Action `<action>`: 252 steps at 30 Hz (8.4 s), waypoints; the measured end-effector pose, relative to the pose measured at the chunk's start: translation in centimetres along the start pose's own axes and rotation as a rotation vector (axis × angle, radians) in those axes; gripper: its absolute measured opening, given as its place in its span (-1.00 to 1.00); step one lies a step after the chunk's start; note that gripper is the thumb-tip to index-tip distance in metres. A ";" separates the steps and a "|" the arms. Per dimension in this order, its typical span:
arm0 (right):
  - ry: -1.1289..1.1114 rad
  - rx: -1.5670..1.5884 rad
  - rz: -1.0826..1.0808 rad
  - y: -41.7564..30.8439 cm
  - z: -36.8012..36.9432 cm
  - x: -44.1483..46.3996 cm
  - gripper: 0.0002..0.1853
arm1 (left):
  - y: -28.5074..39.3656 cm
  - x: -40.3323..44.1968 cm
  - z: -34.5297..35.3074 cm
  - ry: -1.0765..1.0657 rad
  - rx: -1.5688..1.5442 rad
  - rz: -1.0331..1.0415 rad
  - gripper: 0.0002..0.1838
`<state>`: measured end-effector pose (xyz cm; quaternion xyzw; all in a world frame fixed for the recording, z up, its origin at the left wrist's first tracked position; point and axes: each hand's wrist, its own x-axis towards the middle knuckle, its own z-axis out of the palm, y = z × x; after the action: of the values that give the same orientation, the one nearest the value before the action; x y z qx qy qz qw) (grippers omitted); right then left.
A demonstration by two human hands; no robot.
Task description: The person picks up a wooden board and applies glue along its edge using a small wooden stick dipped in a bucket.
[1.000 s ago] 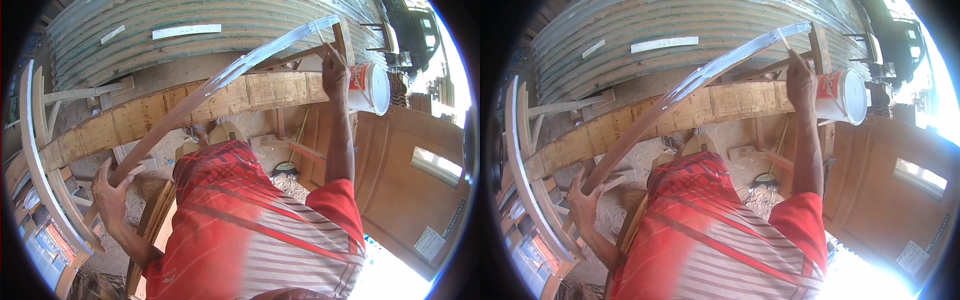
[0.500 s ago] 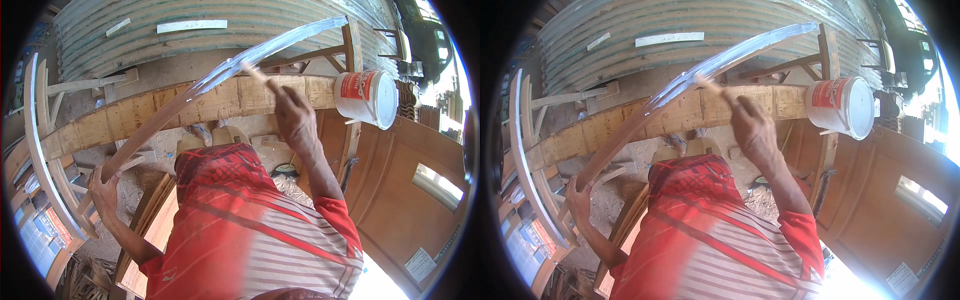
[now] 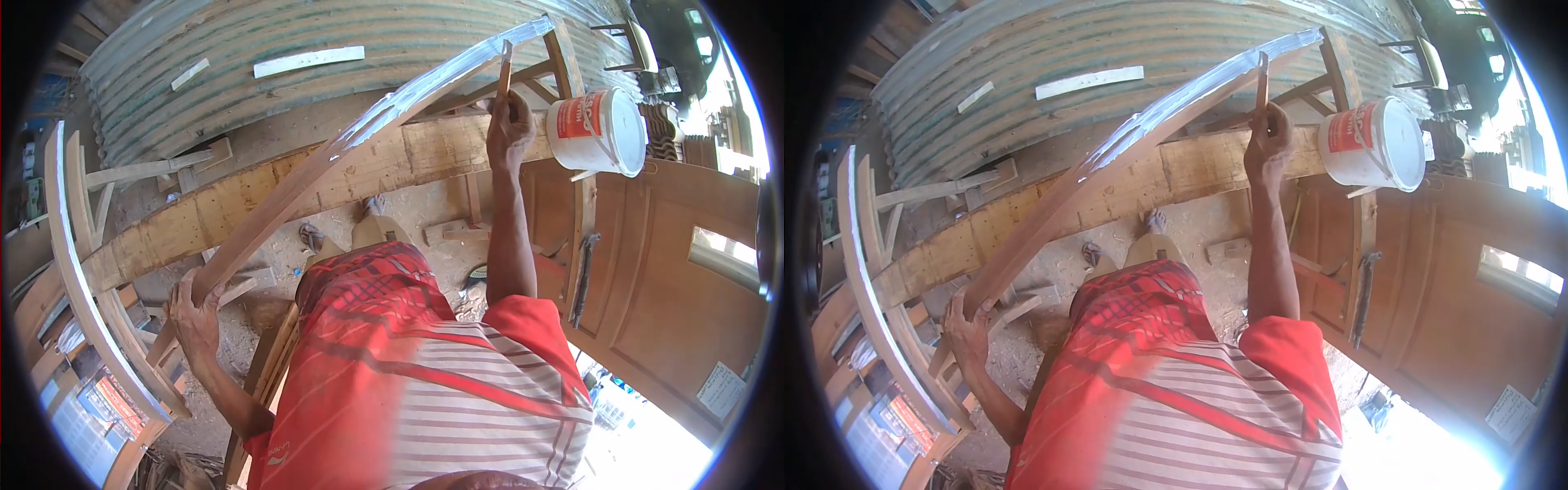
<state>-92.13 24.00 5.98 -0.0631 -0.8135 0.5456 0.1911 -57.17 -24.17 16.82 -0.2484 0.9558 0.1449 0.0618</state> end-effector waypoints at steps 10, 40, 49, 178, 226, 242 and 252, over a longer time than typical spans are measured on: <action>0.142 -0.065 -0.051 -1.2 5.5 0.6 -0.73 | -0.8 5.2 -2.4 -0.099 -0.152 0.024 -0.23; -0.456 -0.021 -0.260 -16.0 9.8 -9.0 -0.76 | -0.8 4.0 -1.0 0.077 -0.205 0.105 -0.29; -0.377 -0.304 -0.411 -13.7 4.9 -12.5 -0.49 | 3.6 2.3 3.1 0.375 -0.046 0.301 -0.40; -0.388 -0.627 -0.636 -14.8 -1.9 -5.3 -0.62 | 4.9 2.4 1.6 0.172 -0.145 0.167 -0.40; -0.737 -0.308 -0.568 -18.6 2.0 -17.5 -0.46 | 3.2 1.4 0.0 0.118 -0.399 0.172 -0.29; -0.885 -0.358 -0.613 -18.5 -0.6 -18.1 -0.49 | -4.2 -1.4 -1.5 0.079 0.019 -0.131 -0.32; -0.005 -1.039 -0.274 -18.9 -21.9 4.5 -0.72 | -3.1 -2.2 0.2 0.145 0.032 -0.154 -0.39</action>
<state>-85.98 36.78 31.58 -0.0412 -0.9776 0.0412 0.2022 -53.70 -25.65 16.25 -0.3299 0.9380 0.1060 0.0073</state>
